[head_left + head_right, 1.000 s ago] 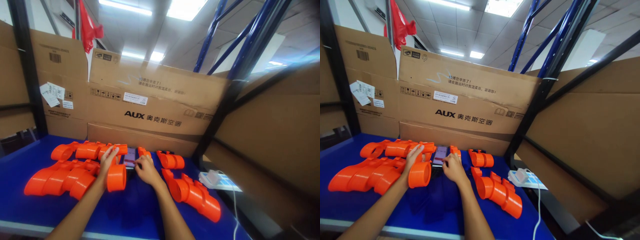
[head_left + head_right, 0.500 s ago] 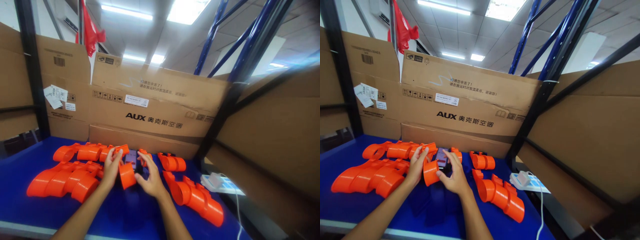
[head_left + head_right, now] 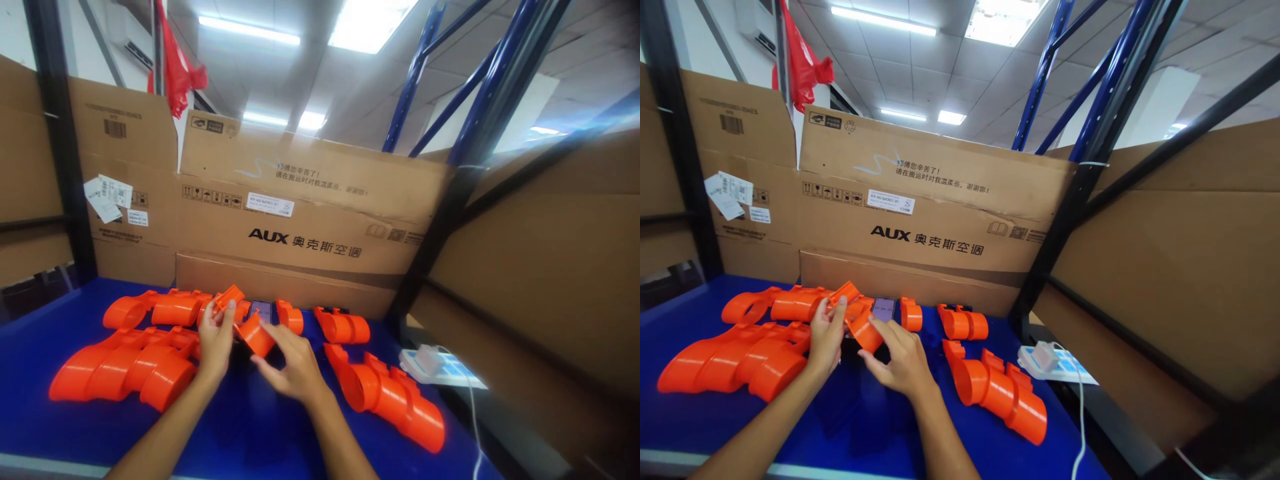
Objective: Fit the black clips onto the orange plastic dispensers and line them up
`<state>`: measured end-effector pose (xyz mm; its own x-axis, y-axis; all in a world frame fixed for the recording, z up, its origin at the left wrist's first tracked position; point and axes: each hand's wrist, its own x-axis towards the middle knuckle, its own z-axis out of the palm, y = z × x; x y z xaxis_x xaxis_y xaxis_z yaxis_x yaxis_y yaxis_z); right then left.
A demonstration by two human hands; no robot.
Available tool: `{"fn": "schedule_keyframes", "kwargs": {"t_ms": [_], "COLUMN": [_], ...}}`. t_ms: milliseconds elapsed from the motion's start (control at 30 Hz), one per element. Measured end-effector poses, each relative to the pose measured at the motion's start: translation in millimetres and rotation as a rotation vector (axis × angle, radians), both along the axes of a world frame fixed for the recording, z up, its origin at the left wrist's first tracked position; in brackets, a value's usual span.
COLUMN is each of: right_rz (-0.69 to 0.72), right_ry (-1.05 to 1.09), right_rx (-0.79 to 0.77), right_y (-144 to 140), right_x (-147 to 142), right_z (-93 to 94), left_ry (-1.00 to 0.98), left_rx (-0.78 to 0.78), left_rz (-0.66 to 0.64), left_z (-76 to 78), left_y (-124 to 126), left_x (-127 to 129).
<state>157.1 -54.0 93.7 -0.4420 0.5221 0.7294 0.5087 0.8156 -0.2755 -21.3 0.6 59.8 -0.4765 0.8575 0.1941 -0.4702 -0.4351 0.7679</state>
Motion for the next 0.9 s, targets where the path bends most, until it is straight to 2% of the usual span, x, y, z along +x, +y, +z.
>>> {"fn": "schedule_keyframes", "kwargs": {"t_ms": [133, 233, 367, 467, 633, 767, 900], "right_rz": [-0.072, -0.286, -0.620, -0.771, -0.935, -0.986, -0.970], "right_ry": [0.100, 0.279, 0.456, 0.379, 0.154, 0.065, -0.012], "right_rx": [0.012, 0.024, 0.033, 0.033, -0.091, -0.122, -0.170], "right_y": [8, 18, 32, 37, 39, 43, 51], "right_x": [6, 23, 52, 69, 80, 81, 80], "right_z": [-3.3, -2.2, 2.1, 2.7, -4.1, -7.2, -8.4], "left_ry": [0.008, 0.072, 0.144, 0.147, 0.147, 0.158, 0.186], "left_rx": [-0.013, 0.017, 0.019, 0.019, 0.026, 0.043, 0.053], "left_rz": [-0.105, -0.171, -0.142, -0.144, -0.171, -0.171, -0.178], "left_z": [0.2, 2.9, 4.2, 3.7, 3.9, 4.4, 4.0], "left_y": [-1, -5, -8, -9, -12, -14, -14], "left_x": [2, 5, 5, 4, 4, 6, 6]}}
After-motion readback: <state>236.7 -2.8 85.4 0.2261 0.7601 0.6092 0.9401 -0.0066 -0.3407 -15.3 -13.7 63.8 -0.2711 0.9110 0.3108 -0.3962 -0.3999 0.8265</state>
